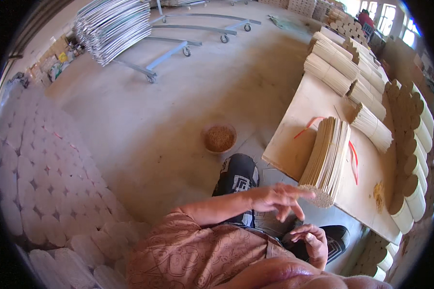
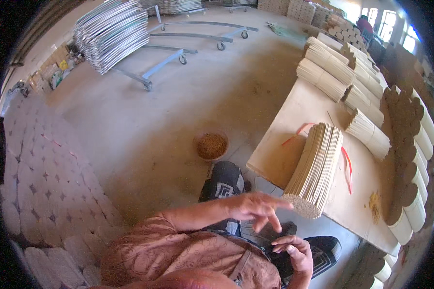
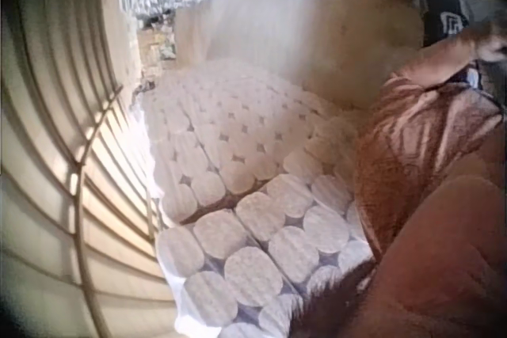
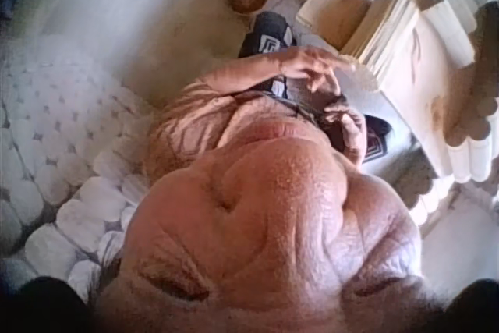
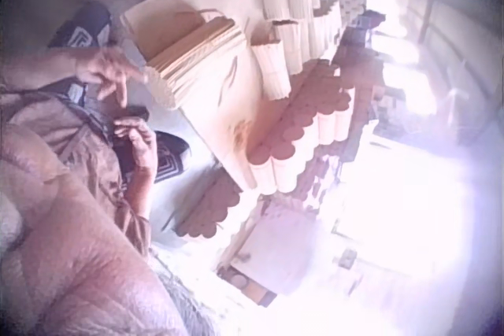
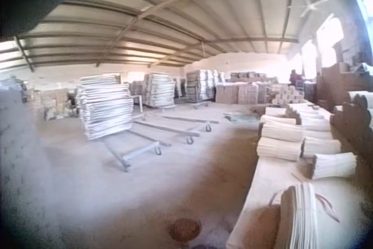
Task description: The person aligns and secures bundles of sticks using rubber bands and ribbons, retrieves additional sticks from a stack, and inserts them into a bundle by hand.
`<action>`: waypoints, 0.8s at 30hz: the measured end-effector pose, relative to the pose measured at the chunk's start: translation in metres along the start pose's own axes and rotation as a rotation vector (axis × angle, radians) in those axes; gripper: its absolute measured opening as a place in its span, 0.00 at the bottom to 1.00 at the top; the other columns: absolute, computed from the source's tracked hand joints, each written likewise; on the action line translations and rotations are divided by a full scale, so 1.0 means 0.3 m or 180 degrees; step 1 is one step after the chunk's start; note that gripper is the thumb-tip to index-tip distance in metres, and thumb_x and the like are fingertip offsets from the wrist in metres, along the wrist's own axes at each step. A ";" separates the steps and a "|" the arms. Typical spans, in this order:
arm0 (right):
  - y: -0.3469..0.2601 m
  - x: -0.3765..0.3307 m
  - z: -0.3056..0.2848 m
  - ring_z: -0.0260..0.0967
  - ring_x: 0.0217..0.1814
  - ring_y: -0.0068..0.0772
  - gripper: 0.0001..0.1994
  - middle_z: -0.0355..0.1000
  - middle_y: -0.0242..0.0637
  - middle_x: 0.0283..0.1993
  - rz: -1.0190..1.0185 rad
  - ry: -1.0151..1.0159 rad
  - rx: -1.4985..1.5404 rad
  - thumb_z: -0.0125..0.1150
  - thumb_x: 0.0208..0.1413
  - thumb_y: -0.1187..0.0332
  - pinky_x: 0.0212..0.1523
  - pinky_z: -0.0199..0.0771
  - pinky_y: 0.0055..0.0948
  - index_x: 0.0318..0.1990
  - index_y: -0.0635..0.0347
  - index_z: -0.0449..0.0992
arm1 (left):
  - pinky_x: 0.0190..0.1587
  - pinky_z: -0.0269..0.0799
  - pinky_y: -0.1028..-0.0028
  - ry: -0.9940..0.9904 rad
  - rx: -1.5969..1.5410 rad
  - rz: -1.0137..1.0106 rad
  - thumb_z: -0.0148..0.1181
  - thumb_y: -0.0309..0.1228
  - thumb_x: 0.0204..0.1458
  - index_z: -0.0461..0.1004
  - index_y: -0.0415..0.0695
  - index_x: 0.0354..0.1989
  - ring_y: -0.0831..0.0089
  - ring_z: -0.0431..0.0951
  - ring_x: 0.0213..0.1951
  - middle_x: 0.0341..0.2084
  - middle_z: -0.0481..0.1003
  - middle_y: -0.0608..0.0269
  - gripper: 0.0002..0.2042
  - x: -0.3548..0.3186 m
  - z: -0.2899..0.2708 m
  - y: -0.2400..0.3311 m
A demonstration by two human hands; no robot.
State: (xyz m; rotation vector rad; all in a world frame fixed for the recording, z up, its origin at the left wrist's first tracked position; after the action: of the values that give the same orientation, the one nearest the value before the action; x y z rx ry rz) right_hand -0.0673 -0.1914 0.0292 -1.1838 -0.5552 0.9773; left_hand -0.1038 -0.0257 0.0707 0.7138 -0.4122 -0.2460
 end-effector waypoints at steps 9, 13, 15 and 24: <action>0.237 -0.086 -0.130 0.75 0.38 0.32 0.16 0.79 0.44 0.36 0.1152 0.0278 -0.1395 0.59 0.58 0.62 0.42 0.75 0.33 0.43 0.68 0.78 | 0.46 0.77 0.72 0.2938 0.4348 0.1593 0.56 0.27 0.61 0.64 0.45 0.67 0.67 0.82 0.43 0.52 0.78 0.55 0.24 -0.400 -0.314 0.201; 0.253 0.006 -0.165 0.76 0.36 0.39 0.14 0.78 0.49 0.35 0.0615 -0.0014 -0.2915 0.60 0.57 0.63 0.40 0.74 0.37 0.42 0.66 0.78 | 0.70 0.55 0.62 0.3299 0.4954 0.1155 0.57 0.25 0.58 0.44 0.42 0.74 0.63 0.64 0.67 0.63 0.69 0.58 0.37 -0.425 -0.293 0.156; 0.281 -0.124 -0.215 0.76 0.36 0.43 0.13 0.77 0.51 0.35 0.0559 0.0119 -0.3662 0.60 0.57 0.63 0.39 0.74 0.39 0.42 0.65 0.78 | 0.68 0.58 0.63 0.3424 0.4803 0.1298 0.58 0.24 0.57 0.42 0.41 0.74 0.62 0.66 0.66 0.64 0.67 0.54 0.39 -0.467 -0.358 0.146; 0.207 -0.114 -0.268 0.76 0.40 0.53 0.10 0.77 0.48 0.40 0.0640 -0.0118 -0.4033 0.53 0.60 0.67 0.41 0.76 0.42 0.44 0.58 0.79 | 0.71 0.48 0.64 0.3369 0.5788 0.0608 0.60 0.30 0.57 0.42 0.33 0.72 0.56 0.65 0.66 0.64 0.66 0.46 0.40 -0.496 -0.457 0.167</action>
State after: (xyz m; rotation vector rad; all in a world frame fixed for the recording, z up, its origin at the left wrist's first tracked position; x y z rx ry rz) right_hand -0.0408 -0.2579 -0.0508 -2.3693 -1.1756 0.7761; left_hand -0.1713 0.1435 -0.0306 2.3745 0.4854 0.8387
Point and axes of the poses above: each hand's wrist, its own x-axis towards the middle knuckle, its own z-axis out of the palm, y = z × x, the point moved 9 cm from there along x, towards the middle knuckle
